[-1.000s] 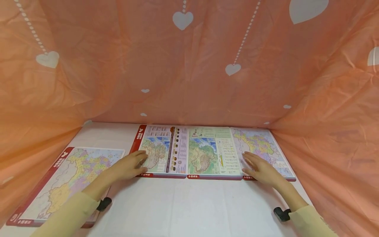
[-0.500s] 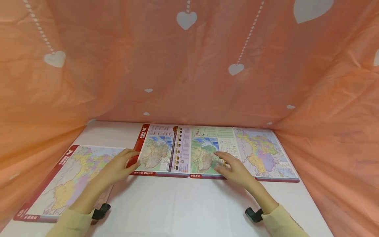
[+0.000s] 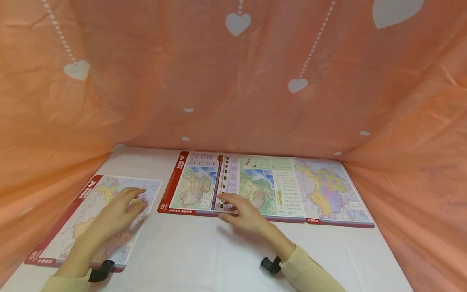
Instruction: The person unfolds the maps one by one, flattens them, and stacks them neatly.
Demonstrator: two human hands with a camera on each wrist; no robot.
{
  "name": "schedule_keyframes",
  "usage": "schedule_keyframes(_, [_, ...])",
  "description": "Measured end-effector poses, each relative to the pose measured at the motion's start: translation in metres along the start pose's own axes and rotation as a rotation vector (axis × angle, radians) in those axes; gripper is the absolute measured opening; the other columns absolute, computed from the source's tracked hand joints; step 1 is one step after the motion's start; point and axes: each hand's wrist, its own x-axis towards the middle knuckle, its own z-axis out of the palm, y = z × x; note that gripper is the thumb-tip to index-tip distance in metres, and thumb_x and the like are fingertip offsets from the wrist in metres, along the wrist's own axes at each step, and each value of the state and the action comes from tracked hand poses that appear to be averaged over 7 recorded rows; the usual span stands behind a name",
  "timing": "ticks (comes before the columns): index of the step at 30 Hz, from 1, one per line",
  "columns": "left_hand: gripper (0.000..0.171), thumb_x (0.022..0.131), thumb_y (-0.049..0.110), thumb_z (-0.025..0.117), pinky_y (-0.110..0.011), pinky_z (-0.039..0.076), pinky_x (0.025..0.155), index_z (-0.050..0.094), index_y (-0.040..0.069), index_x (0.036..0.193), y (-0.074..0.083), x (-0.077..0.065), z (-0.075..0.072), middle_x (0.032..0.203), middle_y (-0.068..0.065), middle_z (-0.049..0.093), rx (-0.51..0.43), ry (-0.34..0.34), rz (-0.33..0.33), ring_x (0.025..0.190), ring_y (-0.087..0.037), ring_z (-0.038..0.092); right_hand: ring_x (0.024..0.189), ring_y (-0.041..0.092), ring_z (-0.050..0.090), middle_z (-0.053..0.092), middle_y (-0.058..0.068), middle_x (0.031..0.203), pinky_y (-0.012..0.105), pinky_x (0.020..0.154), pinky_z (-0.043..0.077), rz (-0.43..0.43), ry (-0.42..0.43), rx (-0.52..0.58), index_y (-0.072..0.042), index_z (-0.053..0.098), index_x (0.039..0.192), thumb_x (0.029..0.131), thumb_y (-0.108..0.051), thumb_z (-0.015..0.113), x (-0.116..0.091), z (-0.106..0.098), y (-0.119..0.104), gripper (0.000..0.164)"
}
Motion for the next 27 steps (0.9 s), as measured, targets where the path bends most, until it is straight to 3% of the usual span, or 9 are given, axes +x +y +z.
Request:
schedule_keyframes(6, [0.056, 0.104, 0.031, 0.065, -0.077, 0.042, 0.097, 0.051, -0.005, 0.145, -0.017, -0.017, -0.013, 0.142, -0.030, 0.050, 0.020, -0.013, -0.071, 0.125, -0.058, 0.052, 0.124, 0.031, 0.065, 0.055, 0.015, 0.149, 0.027, 0.100, 0.055, 0.037, -0.089, 0.142, -0.002, 0.049, 0.152, 0.100, -0.016, 0.070, 0.027, 0.037, -0.019, 0.058])
schedule_keyframes(13, [0.060, 0.102, 0.027, 0.068, -0.081, 0.036, 0.098, 0.047, -0.010, 0.145, -0.047, -0.030, -0.023, 0.145, -0.037, 0.043, 0.049, 0.003, -0.079, 0.130, -0.065, 0.041, 0.114, 0.011, 0.068, 0.062, 0.013, 0.144, 0.018, 0.093, 0.053, 0.111, -0.157, 0.271, -0.006, 0.052, 0.152, 0.097, -0.019, 0.072, 0.052, 0.072, -0.035, 0.060])
schedule_keyframes(20, [0.059, 0.096, 0.014, 0.072, -0.082, 0.025, 0.105, 0.047, -0.017, 0.139, -0.083, -0.038, -0.029, 0.141, -0.043, 0.042, 0.094, 0.069, -0.073, 0.128, -0.068, 0.034, 0.110, 0.001, 0.067, 0.061, 0.008, 0.147, 0.017, 0.080, 0.056, 0.168, -0.247, 0.416, -0.009, 0.050, 0.154, 0.097, -0.018, 0.073, 0.072, 0.101, -0.051, 0.062])
schedule_keyframes(27, [0.070, 0.089, 0.009, 0.076, -0.080, 0.019, 0.111, 0.040, -0.020, 0.142, -0.103, -0.042, -0.034, 0.142, -0.046, 0.036, 0.110, 0.075, -0.079, 0.129, -0.069, 0.031, 0.115, 0.011, 0.069, 0.059, 0.014, 0.148, 0.025, 0.081, 0.061, 0.281, -0.262, 0.609, -0.004, 0.040, 0.159, 0.097, -0.011, 0.072, 0.087, 0.124, -0.067, 0.069])
